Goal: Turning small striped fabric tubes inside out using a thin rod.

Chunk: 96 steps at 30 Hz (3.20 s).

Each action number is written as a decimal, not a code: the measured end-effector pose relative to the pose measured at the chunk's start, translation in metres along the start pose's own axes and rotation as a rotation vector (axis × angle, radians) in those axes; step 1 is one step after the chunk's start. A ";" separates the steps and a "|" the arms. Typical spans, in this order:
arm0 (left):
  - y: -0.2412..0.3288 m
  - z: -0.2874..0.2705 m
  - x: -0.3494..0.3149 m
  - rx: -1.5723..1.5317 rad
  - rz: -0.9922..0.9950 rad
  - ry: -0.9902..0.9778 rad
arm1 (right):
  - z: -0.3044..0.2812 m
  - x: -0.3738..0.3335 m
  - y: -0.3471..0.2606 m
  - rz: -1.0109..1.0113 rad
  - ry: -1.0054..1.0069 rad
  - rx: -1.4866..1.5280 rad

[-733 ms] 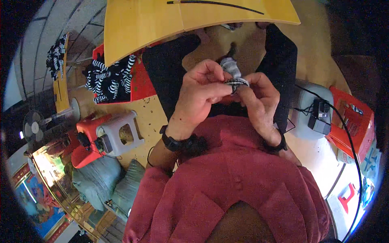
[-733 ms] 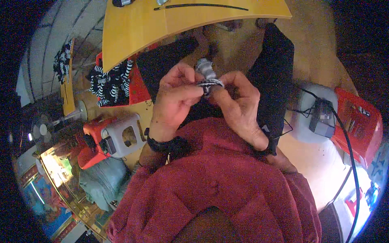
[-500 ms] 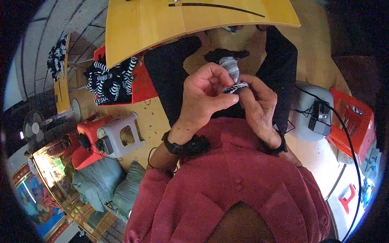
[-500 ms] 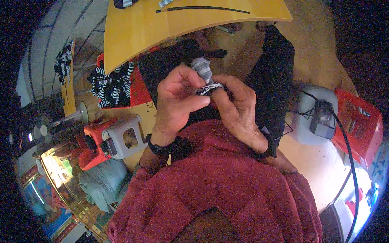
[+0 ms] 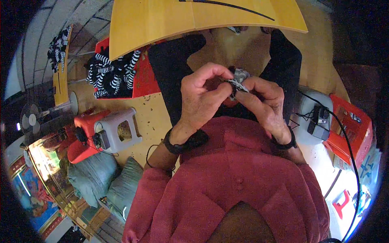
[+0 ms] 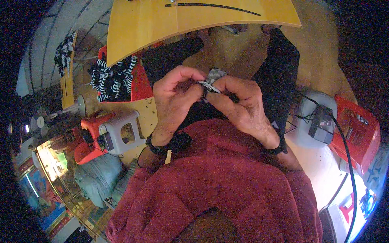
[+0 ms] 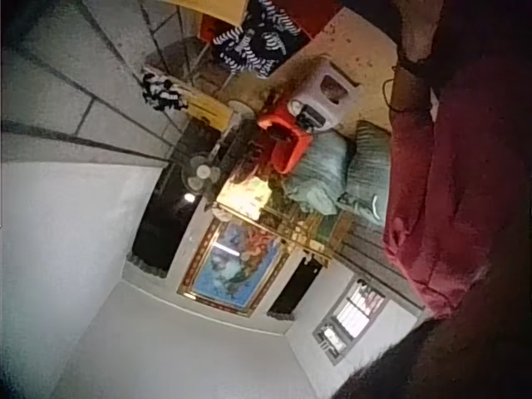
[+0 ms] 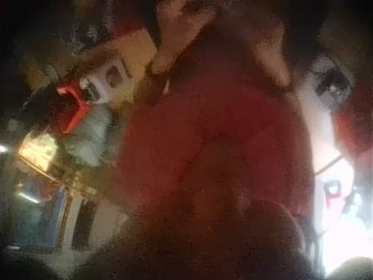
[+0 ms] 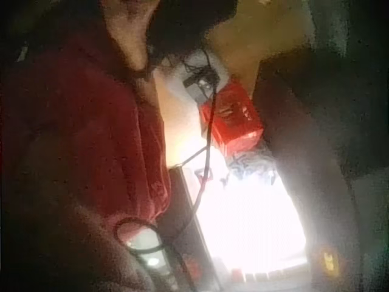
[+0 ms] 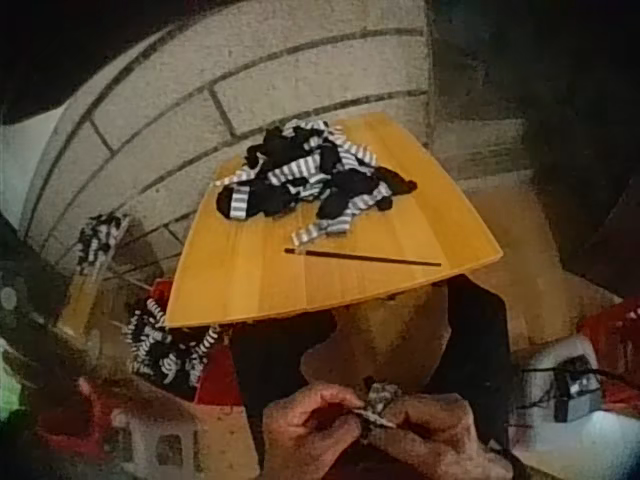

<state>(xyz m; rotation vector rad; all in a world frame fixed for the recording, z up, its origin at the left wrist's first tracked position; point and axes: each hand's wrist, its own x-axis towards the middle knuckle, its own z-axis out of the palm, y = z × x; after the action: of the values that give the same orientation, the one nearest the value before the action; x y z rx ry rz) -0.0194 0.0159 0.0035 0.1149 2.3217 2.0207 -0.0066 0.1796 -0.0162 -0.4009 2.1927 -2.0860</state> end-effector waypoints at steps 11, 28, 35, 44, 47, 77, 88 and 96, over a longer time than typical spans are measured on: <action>-0.014 -0.017 0.010 -0.660 -0.359 -0.187 | 0.015 0.003 -0.010 -0.094 0.294 -0.273; -0.024 -0.017 0.007 0.296 0.463 0.055 | 0.022 0.021 -0.004 -0.246 0.118 -0.320; -0.040 -0.009 0.004 -0.014 0.059 0.086 | 0.024 0.026 -0.007 -0.187 0.196 -0.405; -0.049 0.003 0.007 -0.052 -0.041 0.152 | 0.016 0.030 0.009 -0.268 0.209 -0.651; -0.043 0.004 0.009 0.029 -0.063 0.121 | 0.012 0.031 0.016 -0.424 0.217 -0.665; -0.049 0.001 0.026 -0.623 -0.511 -0.128 | 0.009 0.020 0.031 -0.112 0.360 -0.413; -0.043 -0.010 0.033 -0.462 -0.457 -0.206 | 0.004 0.014 0.029 0.302 0.349 0.235; -0.049 -0.009 0.034 -0.299 -0.420 -0.305 | -0.001 0.014 0.038 0.095 0.216 0.098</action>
<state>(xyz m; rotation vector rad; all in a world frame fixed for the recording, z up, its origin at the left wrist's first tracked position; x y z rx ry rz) -0.0552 0.0033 -0.0440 -0.0704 1.6763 1.9414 -0.0248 0.1781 -0.0520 -0.0638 2.1583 -2.2665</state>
